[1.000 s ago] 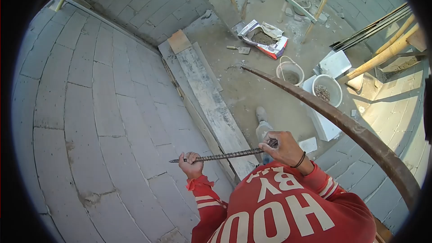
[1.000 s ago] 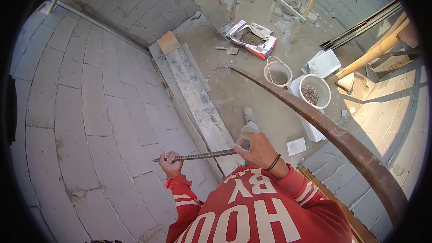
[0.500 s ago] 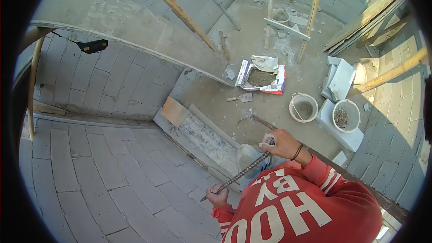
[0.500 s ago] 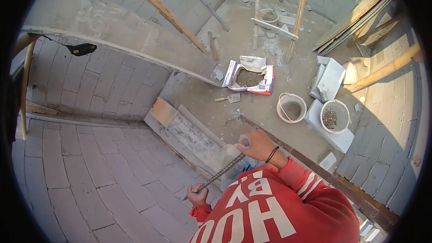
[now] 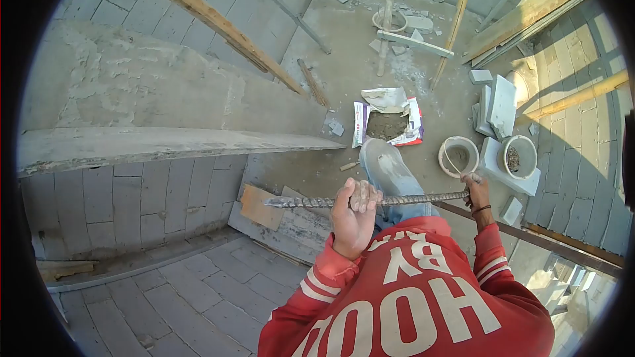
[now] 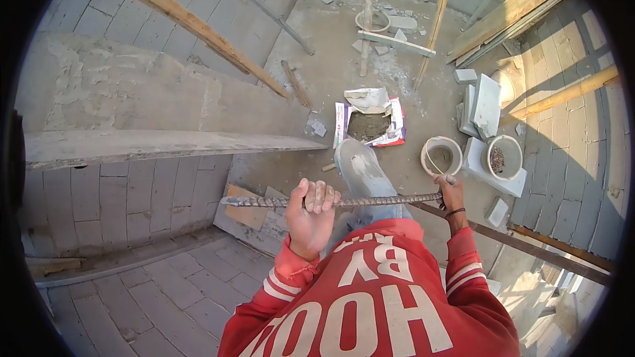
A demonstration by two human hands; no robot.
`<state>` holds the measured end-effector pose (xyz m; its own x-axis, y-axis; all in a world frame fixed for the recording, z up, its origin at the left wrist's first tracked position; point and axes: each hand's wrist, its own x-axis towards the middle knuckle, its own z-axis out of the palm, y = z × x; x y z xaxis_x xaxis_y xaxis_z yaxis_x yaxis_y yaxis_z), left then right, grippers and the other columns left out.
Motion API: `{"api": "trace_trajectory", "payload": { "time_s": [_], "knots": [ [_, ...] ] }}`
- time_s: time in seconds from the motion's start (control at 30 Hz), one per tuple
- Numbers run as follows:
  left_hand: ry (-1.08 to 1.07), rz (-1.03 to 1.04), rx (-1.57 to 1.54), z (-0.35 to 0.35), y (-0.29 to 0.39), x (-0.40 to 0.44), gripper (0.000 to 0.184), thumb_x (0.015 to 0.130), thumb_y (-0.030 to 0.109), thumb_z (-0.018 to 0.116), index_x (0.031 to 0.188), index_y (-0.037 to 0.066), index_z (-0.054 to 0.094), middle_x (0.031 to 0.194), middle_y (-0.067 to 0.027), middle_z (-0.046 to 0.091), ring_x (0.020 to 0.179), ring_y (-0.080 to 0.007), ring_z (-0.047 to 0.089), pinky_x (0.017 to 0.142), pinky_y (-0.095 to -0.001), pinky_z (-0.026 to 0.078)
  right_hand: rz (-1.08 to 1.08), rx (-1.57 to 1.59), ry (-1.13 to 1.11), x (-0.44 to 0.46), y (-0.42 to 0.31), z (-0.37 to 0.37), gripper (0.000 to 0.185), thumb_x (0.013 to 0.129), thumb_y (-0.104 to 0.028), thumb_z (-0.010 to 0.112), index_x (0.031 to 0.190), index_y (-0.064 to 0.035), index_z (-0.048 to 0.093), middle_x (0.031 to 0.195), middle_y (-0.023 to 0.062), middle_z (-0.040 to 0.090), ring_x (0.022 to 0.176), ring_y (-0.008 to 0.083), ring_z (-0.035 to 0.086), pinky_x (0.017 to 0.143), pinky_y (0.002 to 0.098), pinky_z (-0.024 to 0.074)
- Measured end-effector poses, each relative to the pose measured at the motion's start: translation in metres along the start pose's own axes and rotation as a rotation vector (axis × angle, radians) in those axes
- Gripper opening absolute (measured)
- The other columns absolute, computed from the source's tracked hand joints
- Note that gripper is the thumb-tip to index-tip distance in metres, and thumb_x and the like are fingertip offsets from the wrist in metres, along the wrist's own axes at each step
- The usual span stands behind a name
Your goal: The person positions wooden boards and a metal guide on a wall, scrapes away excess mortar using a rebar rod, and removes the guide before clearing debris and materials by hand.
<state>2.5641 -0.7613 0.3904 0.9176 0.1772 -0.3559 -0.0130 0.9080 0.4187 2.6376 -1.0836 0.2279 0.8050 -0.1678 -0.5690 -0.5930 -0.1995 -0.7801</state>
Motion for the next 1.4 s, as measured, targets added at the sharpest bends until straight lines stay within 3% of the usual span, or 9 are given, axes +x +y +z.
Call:
{"api": "trace_trajectory", "payload": {
  "time_s": [0.27,0.4,0.57,0.7,0.77,0.93,1.17,1.33,1.4],
  "knots": [
    [-0.161,-0.170,0.362,0.099,0.011,0.136,0.045,0.099,0.030,0.059,0.061,0.016,0.040,0.056,0.0043,0.037,0.050,-0.0107,0.035,0.055,-0.0297,0.031,0.291,0.631,0.103,-0.001,0.020,0.063,0.018,0.089,-0.022,0.065,0.096,-0.0049,0.063,0.079,0.0012,0.055,0.050,0.0101,0.048,0.037,0.0235,0.0324],
    [-0.100,-0.211,0.286,0.089,0.025,0.236,0.041,0.097,0.028,0.060,0.063,0.018,0.038,0.055,0.0053,0.035,0.049,-0.0089,0.034,0.052,-0.0279,0.029,0.280,0.601,0.045,0.039,-0.012,0.079,0.016,0.091,-0.019,0.064,0.092,-0.0036,0.064,0.070,0.0006,0.055,0.045,0.0088,0.045,0.037,0.0232,0.0337],
    [0.246,-0.122,0.078,0.061,0.066,0.415,0.034,0.094,0.025,0.060,0.067,0.019,0.041,0.053,0.0068,0.034,0.046,-0.0075,0.034,0.051,-0.0270,0.030,0.154,0.464,-0.123,0.148,-0.145,0.109,0.018,0.092,-0.018,0.064,0.082,-0.0026,0.064,0.056,0.0004,0.054,0.041,0.0079,0.045,0.036,0.0243,0.0361],
    [0.306,-0.093,-0.046,0.038,0.112,0.542,0.034,0.094,0.023,0.059,0.066,0.019,0.040,0.053,0.0068,0.035,0.044,-0.0081,0.033,0.050,-0.0271,0.031,0.083,0.278,-0.394,0.244,-0.273,0.115,0.023,0.092,-0.019,0.068,0.076,-0.0022,0.067,0.054,0.0047,0.059,0.044,0.0114,0.053,0.042,0.0249,0.0429],
    [0.314,-0.080,-0.079,0.040,0.134,0.579,0.035,0.094,0.023,0.059,0.065,0.019,0.039,0.052,0.0066,0.034,0.044,-0.0083,0.033,0.050,-0.0275,0.031,0.089,0.061,-0.636,0.279,-0.343,0.123,0.020,0.090,-0.018,0.071,0.080,-0.0001,0.069,0.058,0.0056,0.062,0.047,0.0125,0.056,0.046,0.0239,0.0451],
    [0.444,-0.002,-0.133,0.054,0.173,0.618,0.039,0.095,0.022,0.056,0.061,0.019,0.037,0.052,0.0057,0.033,0.045,-0.0089,0.034,0.051,-0.0285,0.033,0.092,-0.084,-0.813,0.343,-0.481,0.144,0.017,0.087,-0.015,0.072,0.095,0.0007,0.070,0.073,0.0056,0.068,0.057,0.0077,0.059,0.052,0.0240,0.0480],
    [0.551,-0.094,-0.431,0.035,0.192,0.692,0.039,0.094,0.021,0.054,0.059,0.017,0.036,0.054,0.0040,0.033,0.045,-0.0110,0.034,0.052,-0.0295,0.036,-0.087,-0.155,-0.829,0.396,-0.587,0.191,0.026,0.087,-0.014,0.072,0.108,0.0015,0.070,0.075,0.0044,0.068,0.064,0.0066,0.061,0.056,0.0223,0.0483],
    [0.677,-0.211,-0.467,0.038,0.213,0.795,0.039,0.093,0.020,0.054,0.058,0.017,0.035,0.053,0.0044,0.031,0.044,-0.0113,0.033,0.051,-0.0293,0.035,-0.076,-0.302,-0.644,0.465,-0.629,0.246,0.027,0.084,-0.014,0.075,0.105,0.0023,0.071,0.080,0.0082,0.071,0.068,0.0128,0.066,0.064,0.0271,0.0527],
    [0.421,-0.237,-0.535,0.028,0.228,0.848,0.038,0.092,0.017,0.052,0.058,0.018,0.034,0.051,0.0042,0.030,0.041,-0.0110,0.030,0.047,-0.0275,0.035,-0.157,-0.375,-0.629,0.507,-0.654,0.272,0.026,0.082,-0.015,0.075,0.103,0.0016,0.072,0.080,0.0097,0.072,0.068,0.0151,0.067,0.065,0.0286,0.0531]
  ]
}}
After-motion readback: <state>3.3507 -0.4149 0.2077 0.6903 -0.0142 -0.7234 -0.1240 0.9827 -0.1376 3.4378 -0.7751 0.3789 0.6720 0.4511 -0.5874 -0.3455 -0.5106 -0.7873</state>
